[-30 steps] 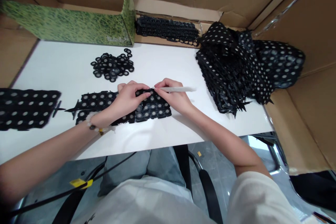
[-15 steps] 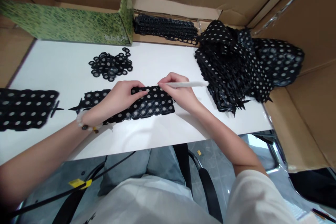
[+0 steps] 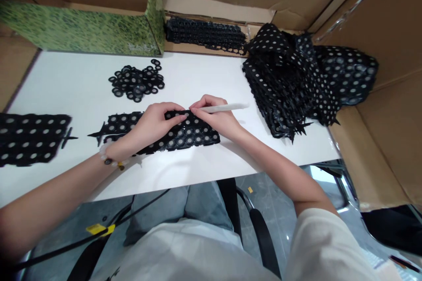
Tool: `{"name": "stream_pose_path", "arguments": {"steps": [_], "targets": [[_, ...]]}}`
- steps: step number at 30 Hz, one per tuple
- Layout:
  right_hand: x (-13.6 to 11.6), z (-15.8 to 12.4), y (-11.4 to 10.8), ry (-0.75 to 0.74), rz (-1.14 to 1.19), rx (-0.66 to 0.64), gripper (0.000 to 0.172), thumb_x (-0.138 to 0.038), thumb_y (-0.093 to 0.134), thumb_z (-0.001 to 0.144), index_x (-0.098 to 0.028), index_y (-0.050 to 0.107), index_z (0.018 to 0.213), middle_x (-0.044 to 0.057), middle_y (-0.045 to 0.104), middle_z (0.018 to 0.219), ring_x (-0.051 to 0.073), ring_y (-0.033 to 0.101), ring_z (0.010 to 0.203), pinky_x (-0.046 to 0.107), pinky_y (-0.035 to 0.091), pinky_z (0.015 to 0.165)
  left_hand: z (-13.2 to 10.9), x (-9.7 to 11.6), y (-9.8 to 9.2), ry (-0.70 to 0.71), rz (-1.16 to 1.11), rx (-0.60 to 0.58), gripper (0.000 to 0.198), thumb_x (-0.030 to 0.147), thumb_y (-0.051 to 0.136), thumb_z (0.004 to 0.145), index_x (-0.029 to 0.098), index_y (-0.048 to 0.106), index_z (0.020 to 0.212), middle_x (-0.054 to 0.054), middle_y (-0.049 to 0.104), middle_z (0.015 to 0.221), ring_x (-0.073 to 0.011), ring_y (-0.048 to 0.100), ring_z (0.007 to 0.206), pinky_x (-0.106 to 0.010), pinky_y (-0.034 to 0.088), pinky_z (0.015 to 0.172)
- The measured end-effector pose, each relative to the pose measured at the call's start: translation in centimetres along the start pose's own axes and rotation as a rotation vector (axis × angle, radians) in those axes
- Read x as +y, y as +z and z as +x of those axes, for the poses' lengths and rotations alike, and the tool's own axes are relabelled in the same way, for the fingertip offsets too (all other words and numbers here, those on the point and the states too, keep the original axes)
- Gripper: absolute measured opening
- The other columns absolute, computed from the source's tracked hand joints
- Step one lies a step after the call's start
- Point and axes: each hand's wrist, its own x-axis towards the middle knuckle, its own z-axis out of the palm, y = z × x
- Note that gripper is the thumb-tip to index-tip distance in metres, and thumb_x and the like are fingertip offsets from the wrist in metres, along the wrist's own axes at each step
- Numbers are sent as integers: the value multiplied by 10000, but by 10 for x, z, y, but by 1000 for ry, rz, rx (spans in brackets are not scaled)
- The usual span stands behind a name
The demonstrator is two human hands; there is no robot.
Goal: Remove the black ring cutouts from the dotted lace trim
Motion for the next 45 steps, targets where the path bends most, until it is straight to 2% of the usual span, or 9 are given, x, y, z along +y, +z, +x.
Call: {"name": "stream_pose_path", "arguments": {"steps": [7, 11, 14, 19, 23, 25, 32, 39, 45], "targets": [[9, 0, 6, -43, -127, 5, 193, -404, 736, 904, -239, 671, 827, 40, 809, 980, 235, 744, 964, 412, 556, 924, 1, -6, 6, 1, 13, 18, 228, 354, 643, 906, 220, 799, 1005, -61, 827, 1077, -284, 721, 1014, -412, 526, 973], [10, 1, 7, -46, -142, 9, 168, -381, 721, 913, -244, 673, 829, 30, 798, 937, 234, 736, 933, 399, 548, 889, 2, -6, 3, 46, -35, -61, 241, 355, 617, 927, 211, 786, 1020, -59, 828, 1095, -275, 735, 1021, -391, 521, 964], [5, 1, 0, -22, -134, 22, 179, -377, 732, 902, -238, 674, 805, 24, 783, 902, 226, 715, 899, 387, 537, 864, 2, -5, -7, 67, 34, -109, 255, 379, 625, 937, 219, 791, 1045, -57, 830, 1092, -283, 741, 1026, -384, 511, 958], [-10, -3, -16, 12, -150, 88, 218, -384, 773, 868, -235, 661, 755, 16, 744, 814, 219, 681, 840, 389, 527, 841, 3, -6, -14, 8, 107, -61, 269, 446, 648, 943, 224, 798, 951, -57, 824, 968, -270, 726, 898, -369, 520, 879], [-15, -5, -14, -48, -34, 41, 206, -370, 770, 877, -225, 662, 776, 52, 799, 1063, 245, 727, 1055, 434, 517, 1008, 2, -2, -7, -9, 22, -42, 255, 443, 684, 910, 214, 796, 925, -53, 829, 978, -268, 726, 920, -357, 525, 864], [-11, -4, -8, -33, -23, -8, 208, -370, 777, 868, -223, 663, 776, 61, 803, 1096, 247, 732, 1080, 442, 514, 1033, 2, -1, -5, -4, -17, -25, 246, 430, 681, 902, 211, 793, 922, -51, 834, 999, -272, 733, 959, -357, 527, 892], [4, 2, 0, -27, -34, -16, 232, -416, 764, 876, -234, 649, 788, 37, 813, 946, 226, 747, 927, 417, 544, 941, 2, -2, -3, -3, 22, -59, 264, 379, 616, 931, 212, 797, 1024, -59, 834, 1102, -288, 738, 1057, -394, 503, 981], [4, 1, -2, -27, -52, -6, 247, -443, 767, 890, -237, 655, 813, 38, 805, 934, 226, 739, 902, 420, 543, 926, 1, -3, -1, 32, 31, 0, 262, 398, 643, 928, 195, 793, 998, -72, 821, 1089, -270, 725, 1032, -365, 505, 946], [9, 1, 2, -76, -110, -29, 219, -415, 731, 919, -237, 641, 828, 37, 802, 949, 233, 741, 932, 406, 541, 909, 2, -6, 2, 52, 58, -14, 239, 363, 622, 923, 190, 778, 980, -80, 806, 1052, -281, 702, 1013, -399, 497, 938]]}}
